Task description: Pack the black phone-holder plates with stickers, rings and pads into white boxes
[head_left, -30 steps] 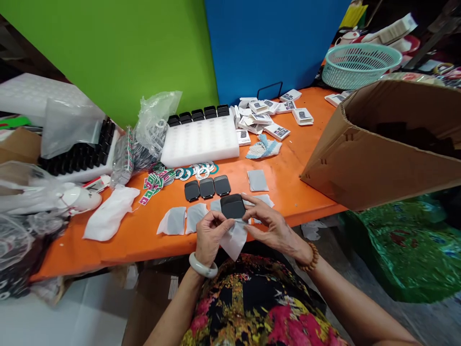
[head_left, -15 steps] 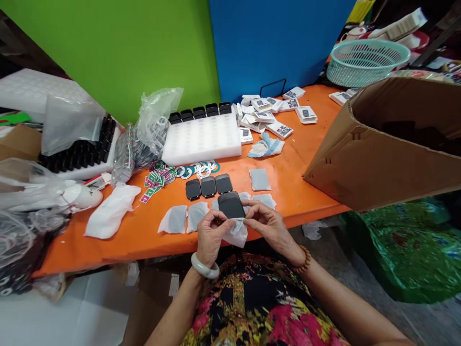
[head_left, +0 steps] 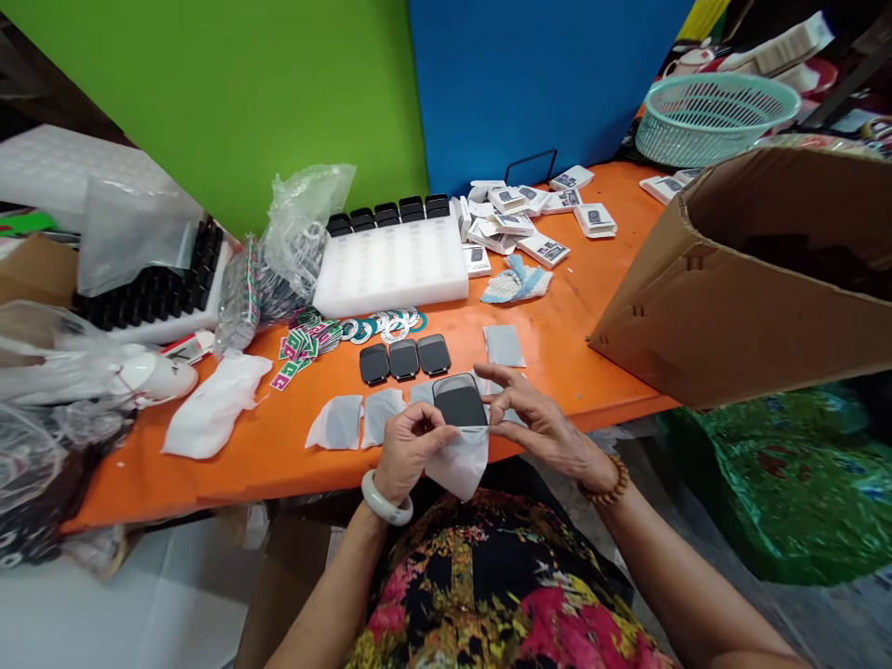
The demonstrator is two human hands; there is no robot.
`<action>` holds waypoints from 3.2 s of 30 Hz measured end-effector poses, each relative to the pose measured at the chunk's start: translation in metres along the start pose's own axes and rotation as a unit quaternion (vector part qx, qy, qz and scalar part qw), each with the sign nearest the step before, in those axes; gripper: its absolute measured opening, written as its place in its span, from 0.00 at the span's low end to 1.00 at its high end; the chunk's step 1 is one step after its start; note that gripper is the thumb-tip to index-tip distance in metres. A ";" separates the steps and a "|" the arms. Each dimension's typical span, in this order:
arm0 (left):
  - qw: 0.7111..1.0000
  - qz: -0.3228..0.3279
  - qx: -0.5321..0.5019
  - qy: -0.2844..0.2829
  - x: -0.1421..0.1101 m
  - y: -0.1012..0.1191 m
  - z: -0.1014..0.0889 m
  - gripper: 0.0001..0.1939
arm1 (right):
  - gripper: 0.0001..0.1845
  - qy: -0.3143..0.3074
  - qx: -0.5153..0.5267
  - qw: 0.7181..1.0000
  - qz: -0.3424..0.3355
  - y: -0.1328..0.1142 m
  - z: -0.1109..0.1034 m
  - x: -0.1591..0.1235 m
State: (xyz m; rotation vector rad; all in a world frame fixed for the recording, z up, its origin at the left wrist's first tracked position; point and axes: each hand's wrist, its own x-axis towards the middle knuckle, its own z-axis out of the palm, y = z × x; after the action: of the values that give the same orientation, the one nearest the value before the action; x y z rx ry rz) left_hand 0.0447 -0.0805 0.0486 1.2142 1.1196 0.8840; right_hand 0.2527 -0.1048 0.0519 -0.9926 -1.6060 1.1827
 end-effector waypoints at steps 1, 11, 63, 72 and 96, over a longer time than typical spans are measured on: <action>1.000 0.000 -0.003 -0.003 0.001 0.000 0.000 0.15 | 0.05 -0.003 0.010 1.000 0.006 0.000 -0.001 0.000; 0.998 -0.019 -0.053 0.020 0.000 -0.014 0.004 0.16 | 0.06 0.039 0.020 0.999 -0.013 0.012 0.012 -0.001; 0.996 0.000 -0.062 -0.063 -0.008 -0.010 0.008 0.16 | 0.12 0.079 0.183 0.978 0.063 0.012 0.010 -0.010; 0.992 -0.061 0.010 -0.113 -0.015 0.003 0.008 0.13 | 0.10 0.041 0.141 0.987 0.066 0.008 0.004 -0.012; 0.965 0.095 0.244 0.018 -0.023 -0.005 0.025 0.07 | 0.10 0.192 0.109 0.971 0.090 0.024 0.037 -0.008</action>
State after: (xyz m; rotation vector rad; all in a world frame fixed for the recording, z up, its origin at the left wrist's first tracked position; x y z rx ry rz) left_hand 0.0631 -0.1096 0.0474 1.7394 1.3115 0.7965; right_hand 0.2222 -0.1168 0.0215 -1.1584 -1.0769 1.1737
